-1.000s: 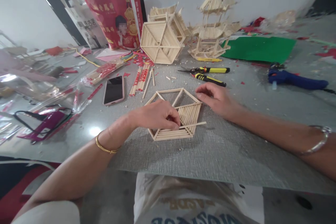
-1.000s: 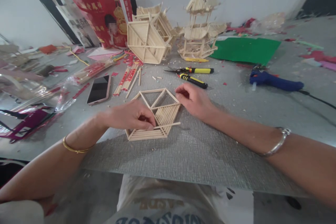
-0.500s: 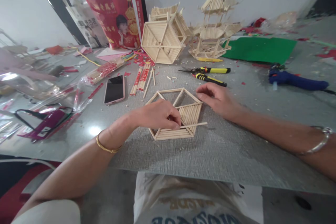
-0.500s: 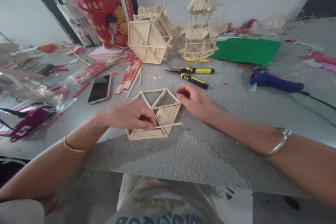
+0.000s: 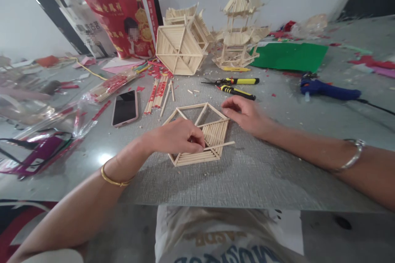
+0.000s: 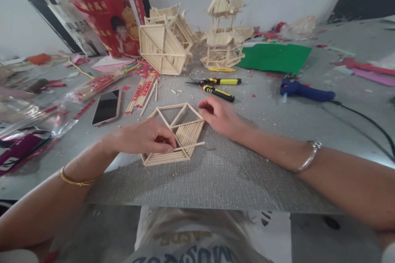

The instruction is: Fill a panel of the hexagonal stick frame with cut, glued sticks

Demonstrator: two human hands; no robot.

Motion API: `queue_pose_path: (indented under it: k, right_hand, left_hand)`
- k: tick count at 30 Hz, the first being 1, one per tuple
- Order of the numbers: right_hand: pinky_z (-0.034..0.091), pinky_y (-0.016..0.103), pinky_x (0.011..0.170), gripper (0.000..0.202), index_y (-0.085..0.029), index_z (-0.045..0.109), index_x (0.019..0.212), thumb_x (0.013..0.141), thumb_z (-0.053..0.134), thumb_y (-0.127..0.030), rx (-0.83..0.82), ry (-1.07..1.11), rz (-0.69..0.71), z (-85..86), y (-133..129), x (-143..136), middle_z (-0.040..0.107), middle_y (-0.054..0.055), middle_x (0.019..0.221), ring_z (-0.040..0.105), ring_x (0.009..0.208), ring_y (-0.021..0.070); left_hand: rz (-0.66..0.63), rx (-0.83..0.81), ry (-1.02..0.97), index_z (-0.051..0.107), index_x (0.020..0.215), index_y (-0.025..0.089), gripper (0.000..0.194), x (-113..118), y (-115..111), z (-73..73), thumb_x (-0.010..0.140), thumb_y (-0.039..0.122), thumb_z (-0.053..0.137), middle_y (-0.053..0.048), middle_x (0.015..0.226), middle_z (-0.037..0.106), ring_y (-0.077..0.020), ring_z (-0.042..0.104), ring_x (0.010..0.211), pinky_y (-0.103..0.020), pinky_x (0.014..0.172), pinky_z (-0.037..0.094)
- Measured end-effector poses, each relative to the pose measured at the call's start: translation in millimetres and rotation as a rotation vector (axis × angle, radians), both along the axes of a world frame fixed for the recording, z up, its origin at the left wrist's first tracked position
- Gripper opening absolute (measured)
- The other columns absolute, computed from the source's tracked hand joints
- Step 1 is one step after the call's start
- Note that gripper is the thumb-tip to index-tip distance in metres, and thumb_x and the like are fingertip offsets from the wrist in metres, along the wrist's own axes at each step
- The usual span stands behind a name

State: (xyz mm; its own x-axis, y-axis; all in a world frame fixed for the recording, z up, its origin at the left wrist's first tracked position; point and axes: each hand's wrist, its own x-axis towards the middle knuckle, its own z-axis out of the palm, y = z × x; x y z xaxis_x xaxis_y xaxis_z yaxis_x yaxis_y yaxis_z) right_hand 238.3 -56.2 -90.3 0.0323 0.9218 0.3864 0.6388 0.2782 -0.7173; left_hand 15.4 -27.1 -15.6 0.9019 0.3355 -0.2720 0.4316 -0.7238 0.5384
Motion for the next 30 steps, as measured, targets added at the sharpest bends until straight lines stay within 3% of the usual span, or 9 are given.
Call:
queue_pose_path:
  k: [5,8,12,19,30]
  right_hand:
    - [0.047,0.034,0.071,0.010,-0.021,0.058,0.086,0.082,0.053,-0.029,0.117,-0.035,0.043,9.8,-9,-3,0.064,0.005,0.083,0.059,0.078,0.0190]
    - [0.045,0.032,0.071,0.008,-0.020,0.059,0.083,0.084,0.052,-0.023,0.232,-0.152,0.204,24.8,-26,-12,0.061,0.004,0.082,0.057,0.077,0.0169]
    - [0.043,0.034,0.073,0.009,-0.019,0.060,0.080,0.083,0.051,-0.019,0.220,-0.397,0.407,38.9,-51,-28,0.061,0.006,0.080,0.054,0.078,0.0184]
    - [0.043,0.036,0.074,0.010,-0.016,0.062,0.078,0.081,0.052,-0.015,0.196,-0.536,0.428,33.1,-58,-40,0.058,0.008,0.078,0.052,0.079,0.0200]
    - [0.045,0.037,0.076,0.014,-0.016,0.061,0.078,0.084,0.048,-0.015,0.250,-0.546,0.452,27.0,-54,-41,0.060,0.008,0.080,0.053,0.080,0.0200]
  left_hand:
    - [-0.006,-0.006,-0.004,0.070,0.079,0.016,0.018,-1,-1,1.3,0.075,0.020,0.053,0.004,0.059,0.059,-0.0050,0.048,0.053,-0.016,0.054,0.033]
    - [0.004,-0.001,-0.012,0.070,0.080,0.016,0.018,-1,-2,1.2,0.076,0.019,0.052,0.004,0.061,0.060,-0.0052,0.050,0.054,-0.016,0.055,0.033]
    - [0.008,0.022,-0.010,0.071,0.083,0.016,0.019,-1,-3,1.1,0.075,0.018,0.053,0.004,0.063,0.062,-0.0055,0.051,0.055,-0.016,0.055,0.034]
    - [0.015,0.024,-0.019,0.071,0.081,0.016,0.020,-1,-5,0.2,0.075,0.016,0.052,0.003,0.064,0.064,-0.0059,0.054,0.058,-0.016,0.056,0.035]
    - [0.016,0.047,-0.049,0.071,0.080,0.016,0.020,-2,-5,-1.6,0.074,0.017,0.052,0.003,0.062,0.063,-0.0055,0.052,0.054,-0.017,0.056,0.036]
